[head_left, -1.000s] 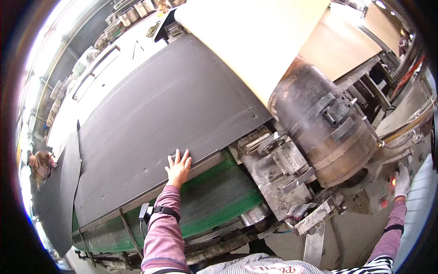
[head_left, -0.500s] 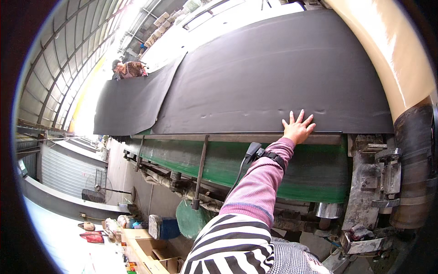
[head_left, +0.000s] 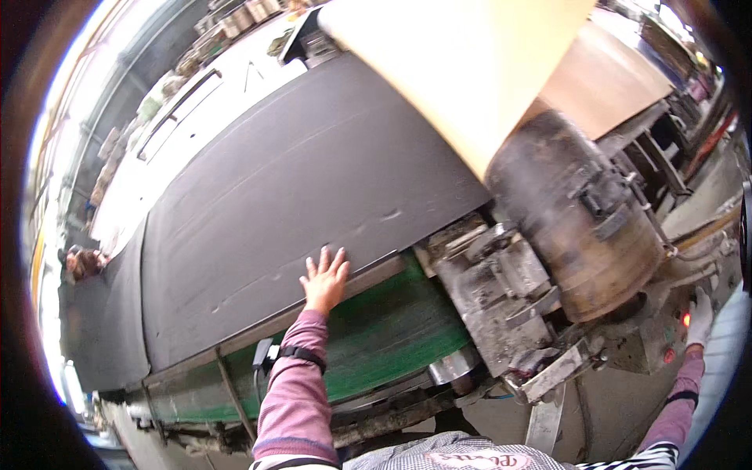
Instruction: Inspecting and aligning large black foam or rubber insulation sheets as they move along an industrial conveyor belt.
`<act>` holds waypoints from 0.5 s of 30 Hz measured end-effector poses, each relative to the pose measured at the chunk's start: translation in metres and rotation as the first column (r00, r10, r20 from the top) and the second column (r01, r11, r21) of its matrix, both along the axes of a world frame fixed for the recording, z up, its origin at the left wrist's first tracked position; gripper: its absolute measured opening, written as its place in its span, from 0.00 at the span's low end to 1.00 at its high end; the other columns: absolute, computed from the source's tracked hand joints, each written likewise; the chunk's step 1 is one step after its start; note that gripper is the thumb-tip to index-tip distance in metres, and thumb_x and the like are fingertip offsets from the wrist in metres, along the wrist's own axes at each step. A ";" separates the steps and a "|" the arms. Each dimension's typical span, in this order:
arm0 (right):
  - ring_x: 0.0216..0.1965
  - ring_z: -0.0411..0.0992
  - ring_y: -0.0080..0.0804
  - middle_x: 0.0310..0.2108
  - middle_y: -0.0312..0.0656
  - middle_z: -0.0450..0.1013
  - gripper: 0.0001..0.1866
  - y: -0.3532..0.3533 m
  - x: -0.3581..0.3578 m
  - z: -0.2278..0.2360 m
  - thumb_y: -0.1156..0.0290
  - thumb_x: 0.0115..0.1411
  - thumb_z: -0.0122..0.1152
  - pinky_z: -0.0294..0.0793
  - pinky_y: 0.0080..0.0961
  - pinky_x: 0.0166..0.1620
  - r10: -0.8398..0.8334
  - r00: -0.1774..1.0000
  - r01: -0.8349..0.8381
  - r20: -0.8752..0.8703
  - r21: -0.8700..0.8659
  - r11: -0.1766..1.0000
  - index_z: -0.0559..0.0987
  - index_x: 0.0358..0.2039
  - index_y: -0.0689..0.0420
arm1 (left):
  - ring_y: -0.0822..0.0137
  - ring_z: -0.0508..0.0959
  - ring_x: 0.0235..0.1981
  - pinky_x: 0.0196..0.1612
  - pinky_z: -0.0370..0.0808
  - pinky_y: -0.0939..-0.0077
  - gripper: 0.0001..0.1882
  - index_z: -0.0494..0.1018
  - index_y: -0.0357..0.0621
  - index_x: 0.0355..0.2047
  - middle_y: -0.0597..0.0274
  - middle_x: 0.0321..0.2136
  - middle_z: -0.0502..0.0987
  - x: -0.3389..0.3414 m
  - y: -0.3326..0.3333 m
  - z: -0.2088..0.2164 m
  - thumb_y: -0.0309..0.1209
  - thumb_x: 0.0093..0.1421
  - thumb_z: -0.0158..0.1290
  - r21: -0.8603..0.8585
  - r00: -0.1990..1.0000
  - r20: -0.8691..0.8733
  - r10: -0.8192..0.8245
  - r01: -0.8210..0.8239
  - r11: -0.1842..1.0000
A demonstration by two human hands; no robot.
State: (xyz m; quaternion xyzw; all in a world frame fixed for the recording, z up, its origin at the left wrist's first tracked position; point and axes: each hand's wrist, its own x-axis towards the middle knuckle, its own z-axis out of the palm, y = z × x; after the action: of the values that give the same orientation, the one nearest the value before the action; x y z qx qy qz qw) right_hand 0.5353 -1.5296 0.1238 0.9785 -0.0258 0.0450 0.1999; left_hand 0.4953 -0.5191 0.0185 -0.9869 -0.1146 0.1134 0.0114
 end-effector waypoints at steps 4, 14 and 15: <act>0.59 0.69 0.46 0.56 0.48 0.73 0.24 0.055 -0.005 0.015 0.75 0.58 0.60 0.65 0.34 0.64 -0.176 0.967 0.124 0.182 0.267 0.956 0.75 0.57 0.59 | 0.25 0.49 0.69 0.54 0.62 0.16 0.22 0.66 0.65 0.63 0.69 0.74 0.48 -0.002 0.014 -0.013 0.44 0.70 0.42 0.107 0.993 -0.004 -0.115 0.115 0.988; 0.50 0.74 0.49 0.48 0.48 0.76 0.21 0.113 -0.009 0.044 0.71 0.56 0.61 0.73 0.38 0.54 -0.132 0.963 0.069 0.237 0.256 0.964 0.77 0.52 0.55 | 0.35 0.41 0.73 0.61 0.54 0.19 0.27 0.56 0.71 0.71 0.65 0.75 0.43 0.005 0.025 -0.025 0.51 0.73 0.33 -0.088 0.994 -0.054 0.090 -0.094 0.992; 0.52 0.73 0.48 0.51 0.47 0.75 0.23 0.103 -0.009 0.040 0.71 0.57 0.60 0.72 0.36 0.57 -0.158 0.968 0.108 0.196 0.243 0.964 0.76 0.55 0.55 | 0.34 0.44 0.72 0.61 0.55 0.19 0.27 0.56 0.72 0.71 0.65 0.75 0.44 0.003 0.024 -0.024 0.51 0.73 0.34 -0.084 0.997 -0.027 0.077 -0.079 0.993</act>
State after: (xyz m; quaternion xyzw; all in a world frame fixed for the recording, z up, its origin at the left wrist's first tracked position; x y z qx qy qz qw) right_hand 0.5261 -1.4264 0.1641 0.9804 -0.1182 0.1331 0.0839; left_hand 0.4980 -0.4953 -0.0056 -0.9798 -0.1479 0.1302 -0.0335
